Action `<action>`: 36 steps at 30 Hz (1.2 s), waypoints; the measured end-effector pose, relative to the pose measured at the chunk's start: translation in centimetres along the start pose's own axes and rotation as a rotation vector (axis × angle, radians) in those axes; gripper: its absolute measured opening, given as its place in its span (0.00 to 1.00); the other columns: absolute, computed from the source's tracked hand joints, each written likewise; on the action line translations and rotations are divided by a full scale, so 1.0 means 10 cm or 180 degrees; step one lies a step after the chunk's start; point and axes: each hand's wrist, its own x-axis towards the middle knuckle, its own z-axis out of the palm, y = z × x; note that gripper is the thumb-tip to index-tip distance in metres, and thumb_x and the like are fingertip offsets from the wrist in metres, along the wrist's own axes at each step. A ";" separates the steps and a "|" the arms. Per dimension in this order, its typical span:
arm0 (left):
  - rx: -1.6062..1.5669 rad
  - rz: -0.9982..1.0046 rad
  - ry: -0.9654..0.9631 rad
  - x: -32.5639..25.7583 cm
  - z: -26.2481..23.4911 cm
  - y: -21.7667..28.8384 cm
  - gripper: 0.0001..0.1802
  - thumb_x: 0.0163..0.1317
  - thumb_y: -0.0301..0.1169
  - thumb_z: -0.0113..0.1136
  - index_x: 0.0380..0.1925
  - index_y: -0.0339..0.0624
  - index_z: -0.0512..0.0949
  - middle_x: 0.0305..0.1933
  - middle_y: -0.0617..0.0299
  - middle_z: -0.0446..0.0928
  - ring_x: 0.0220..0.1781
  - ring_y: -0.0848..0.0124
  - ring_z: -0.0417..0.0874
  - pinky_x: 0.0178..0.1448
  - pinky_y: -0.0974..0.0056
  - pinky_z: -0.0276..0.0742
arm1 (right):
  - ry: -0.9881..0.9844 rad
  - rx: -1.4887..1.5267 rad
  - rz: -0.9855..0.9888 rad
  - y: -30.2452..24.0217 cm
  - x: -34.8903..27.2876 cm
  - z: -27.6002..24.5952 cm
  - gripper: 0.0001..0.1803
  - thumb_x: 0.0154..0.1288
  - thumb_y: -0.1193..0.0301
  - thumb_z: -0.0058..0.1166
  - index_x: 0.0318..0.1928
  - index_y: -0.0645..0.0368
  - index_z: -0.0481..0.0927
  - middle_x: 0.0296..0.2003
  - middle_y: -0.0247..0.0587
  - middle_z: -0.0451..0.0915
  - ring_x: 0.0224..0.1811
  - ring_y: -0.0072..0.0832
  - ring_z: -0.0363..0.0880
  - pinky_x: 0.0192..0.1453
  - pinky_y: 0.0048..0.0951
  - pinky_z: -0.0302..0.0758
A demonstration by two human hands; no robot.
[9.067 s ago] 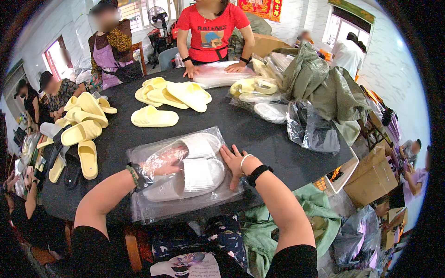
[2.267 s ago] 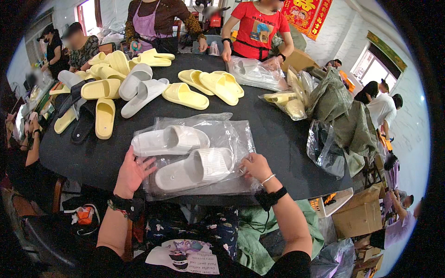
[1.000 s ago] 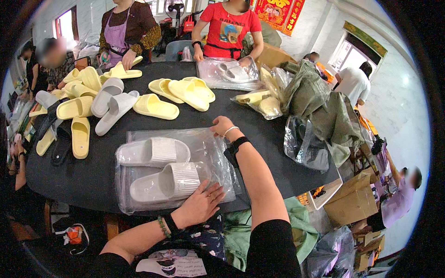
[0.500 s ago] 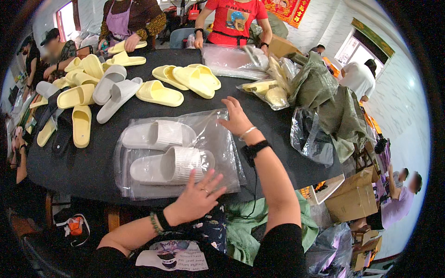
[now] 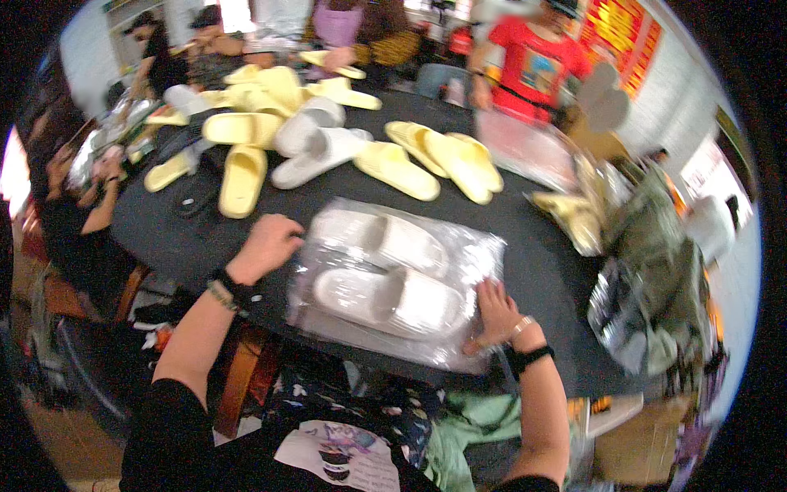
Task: Packing various colors of rubber slippers/slides into plastic bags and placing them in a larger sack.
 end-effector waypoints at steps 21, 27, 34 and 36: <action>-0.0869 0.2746 -0.1152 0.85 0.89 0.49 0.47 0.52 0.56 0.68 0.62 0.30 0.69 0.67 0.34 0.65 0.71 0.43 0.65 0.73 0.47 0.62 | -0.0552 0.0156 0.0295 0.04 0.03 0.04 0.99 0.16 0.25 0.71 0.71 0.74 0.18 0.73 0.68 0.14 0.76 0.62 0.11 0.78 0.59 0.34; -0.0974 0.2088 -0.1116 0.81 0.92 0.94 0.40 0.50 0.56 0.69 0.48 0.28 0.78 0.52 0.38 0.78 0.55 0.45 0.79 0.64 0.48 0.71 | -0.0312 0.0196 0.0208 -0.15 -0.14 -0.03 0.87 0.31 0.28 0.70 0.74 0.74 0.31 0.75 0.71 0.26 0.78 0.62 0.21 0.77 0.62 0.34; -0.1006 0.1551 -0.1268 0.86 1.02 1.06 0.37 0.47 0.56 0.70 0.41 0.28 0.81 0.40 0.40 0.83 0.46 0.46 0.83 0.57 0.48 0.75 | 0.0026 -0.0100 0.0358 0.27 0.10 0.43 0.85 0.30 0.36 0.74 0.75 0.69 0.30 0.77 0.64 0.31 0.80 0.57 0.24 0.79 0.55 0.36; -0.1027 0.1553 -0.1274 0.79 1.04 1.03 0.39 0.47 0.57 0.70 0.43 0.28 0.81 0.42 0.39 0.82 0.49 0.45 0.83 0.59 0.46 0.73 | 0.0240 -0.0190 0.0249 0.31 0.18 0.44 0.87 0.26 0.28 0.70 0.75 0.71 0.35 0.77 0.64 0.34 0.79 0.60 0.26 0.76 0.65 0.38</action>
